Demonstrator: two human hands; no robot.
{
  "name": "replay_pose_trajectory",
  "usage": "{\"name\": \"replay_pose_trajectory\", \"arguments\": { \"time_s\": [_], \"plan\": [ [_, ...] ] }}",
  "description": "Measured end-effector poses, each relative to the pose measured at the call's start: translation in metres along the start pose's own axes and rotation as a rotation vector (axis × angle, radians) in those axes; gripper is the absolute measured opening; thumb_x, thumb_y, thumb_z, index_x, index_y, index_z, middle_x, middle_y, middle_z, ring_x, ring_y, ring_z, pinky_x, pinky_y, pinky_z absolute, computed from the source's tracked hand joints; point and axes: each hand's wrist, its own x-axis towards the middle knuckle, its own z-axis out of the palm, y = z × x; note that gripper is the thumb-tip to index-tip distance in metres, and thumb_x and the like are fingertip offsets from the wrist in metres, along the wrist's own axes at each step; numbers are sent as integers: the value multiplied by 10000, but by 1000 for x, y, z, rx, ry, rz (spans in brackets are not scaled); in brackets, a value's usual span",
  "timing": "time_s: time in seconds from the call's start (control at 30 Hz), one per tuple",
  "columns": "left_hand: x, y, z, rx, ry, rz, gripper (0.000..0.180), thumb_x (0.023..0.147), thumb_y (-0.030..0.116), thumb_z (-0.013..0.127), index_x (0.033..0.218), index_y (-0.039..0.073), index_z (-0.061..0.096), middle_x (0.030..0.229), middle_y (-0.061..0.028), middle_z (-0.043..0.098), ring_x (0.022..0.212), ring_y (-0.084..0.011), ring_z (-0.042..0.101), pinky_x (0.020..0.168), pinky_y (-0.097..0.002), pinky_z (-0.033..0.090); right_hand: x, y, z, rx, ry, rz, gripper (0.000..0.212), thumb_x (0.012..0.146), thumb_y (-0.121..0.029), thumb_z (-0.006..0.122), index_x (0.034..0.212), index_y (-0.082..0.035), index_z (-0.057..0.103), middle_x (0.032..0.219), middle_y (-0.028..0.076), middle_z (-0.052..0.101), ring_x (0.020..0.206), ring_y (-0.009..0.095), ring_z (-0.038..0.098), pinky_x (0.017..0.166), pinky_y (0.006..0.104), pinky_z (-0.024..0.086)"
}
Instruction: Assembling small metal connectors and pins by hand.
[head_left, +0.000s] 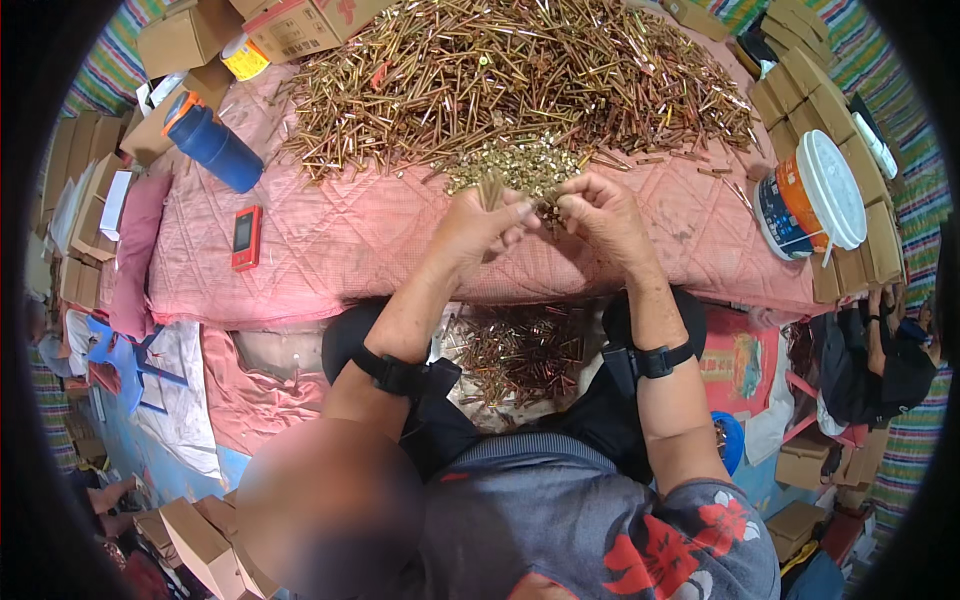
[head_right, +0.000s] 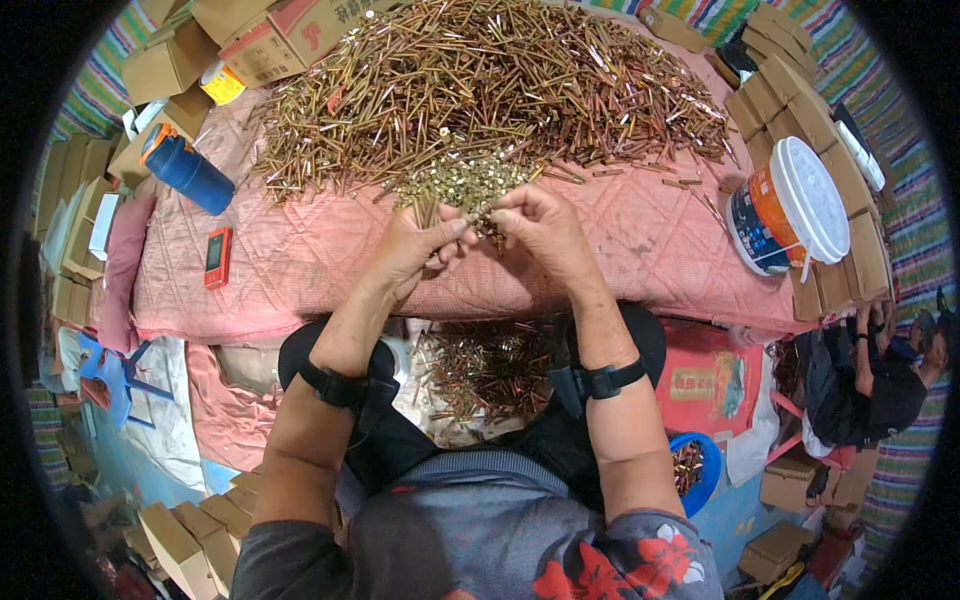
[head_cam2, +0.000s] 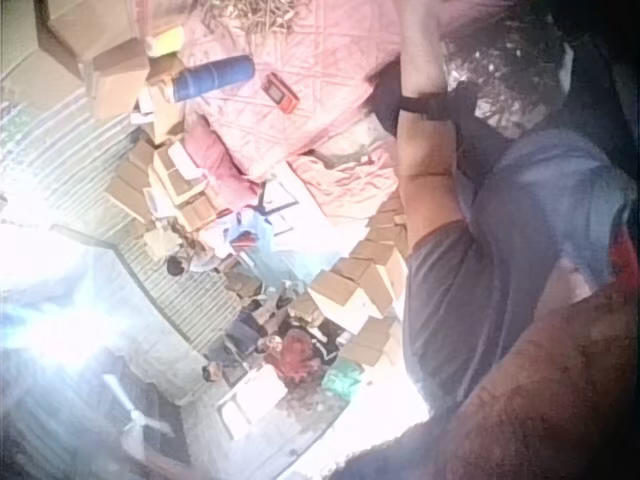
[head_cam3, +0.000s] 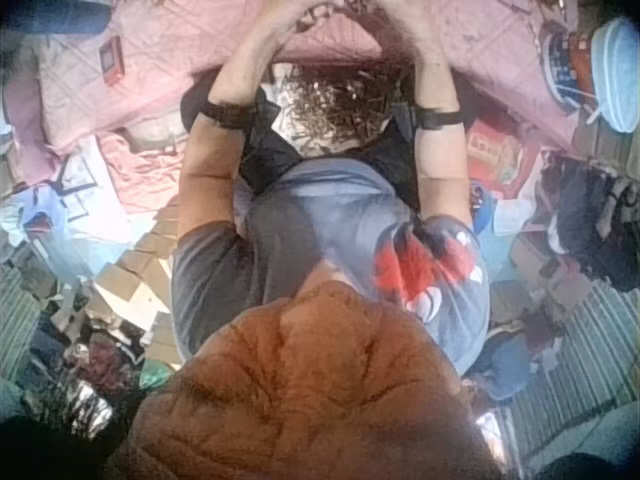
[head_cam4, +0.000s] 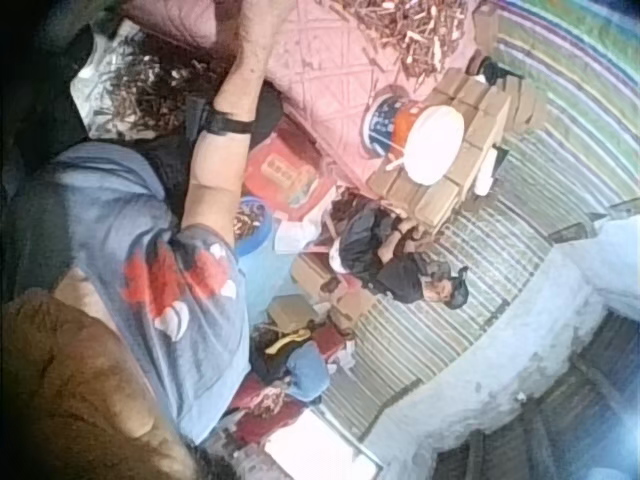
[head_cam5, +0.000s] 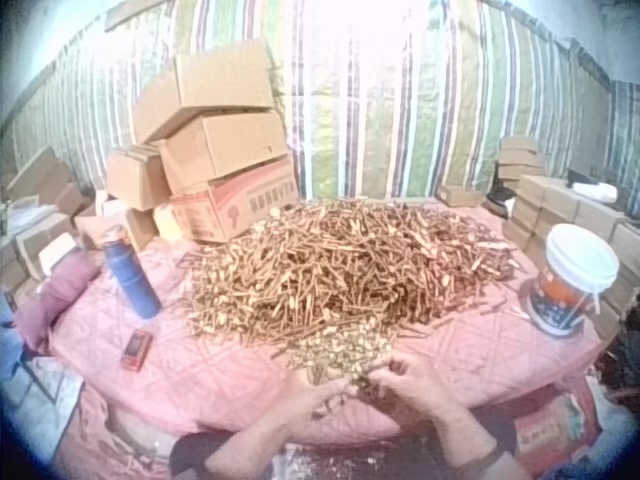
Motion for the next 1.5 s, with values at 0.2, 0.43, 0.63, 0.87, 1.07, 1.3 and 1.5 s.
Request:
{"name": "replay_pose_trajectory", "arguments": {
  "time_s": [0.2, 0.43, 0.63, 0.87, 1.07, 1.3, 1.5],
  "plan": [
    [-2, 9, -11, -239, 94, 31, 112, 881, 97, 625, 949, 30, 566, 806, -86, 662, 503, -26, 474, 373, -152, 336, -14, 0, -20, -511, -99, -133, 82, 796, -20, 641, 877, -17, 650, 762, 46, 629, 657, 125, 586, 620, 266, 482],
    [-3, 12, -5, -237, 123, 25, 102, 885, 121, 624, 905, 30, 582, 723, -48, 633, 464, -28, 446, 367, -156, 323, -15, 6, -12, -747, -178, -314, 144, 763, -12, 616, 878, -69, 681, 813, 113, 633, 793, 284, 616, 698, 346, 493],
    [-1, 10, -8, -202, -4, -48, 111, 867, 102, 643, 908, 15, 586, 798, -87, 654, 533, -40, 487, 406, -160, 345, -12, 2, -2, -978, -164, -301, 94, 745, -20, 641, 834, -47, 654, 801, 123, 614, 776, 306, 604, 685, 375, 487],
    [-8, 12, 1, -185, 30, -30, 75, 884, 104, 620, 875, 32, 599, 746, -55, 641, 480, -34, 488, 388, -149, 346, -12, 5, -7, -154, -22, -57, 42, 862, -11, 600, 903, -20, 602, 802, 39, 622, 692, 98, 598, 613, 227, 486],
    [-6, 4, -10, -98, -45, -71, 87, 868, 92, 635, 889, 16, 601, 745, -62, 642, 482, -38, 491, 391, -151, 344, -8, 0, -6, 138, 52, 25, 74, 883, -21, 596, 952, -4, 617, 819, 25, 627, 701, 68, 591, 613, 187, 477],
    [-7, 6, -5, -82, -81, -60, 118, 863, 104, 644, 832, -5, 613, 669, -43, 612, 464, -39, 469, 371, -167, 310, -4, 4, -4, 161, 30, -49, 118, 869, -12, 616, 984, 4, 631, 823, 30, 631, 696, 67, 587, 607, 186, 478],
    [-9, 9, -8, -56, -123, -80, 136, 865, 113, 645, 821, -11, 609, 610, -21, 572, 443, -40, 453, 369, -172, 298, -6, -1, -4, 142, 40, -48, 115, 861, 14, 611, 973, 14, 636, 868, 39, 630, 711, 73, 589, 592, 192, 478]
  ]
}}
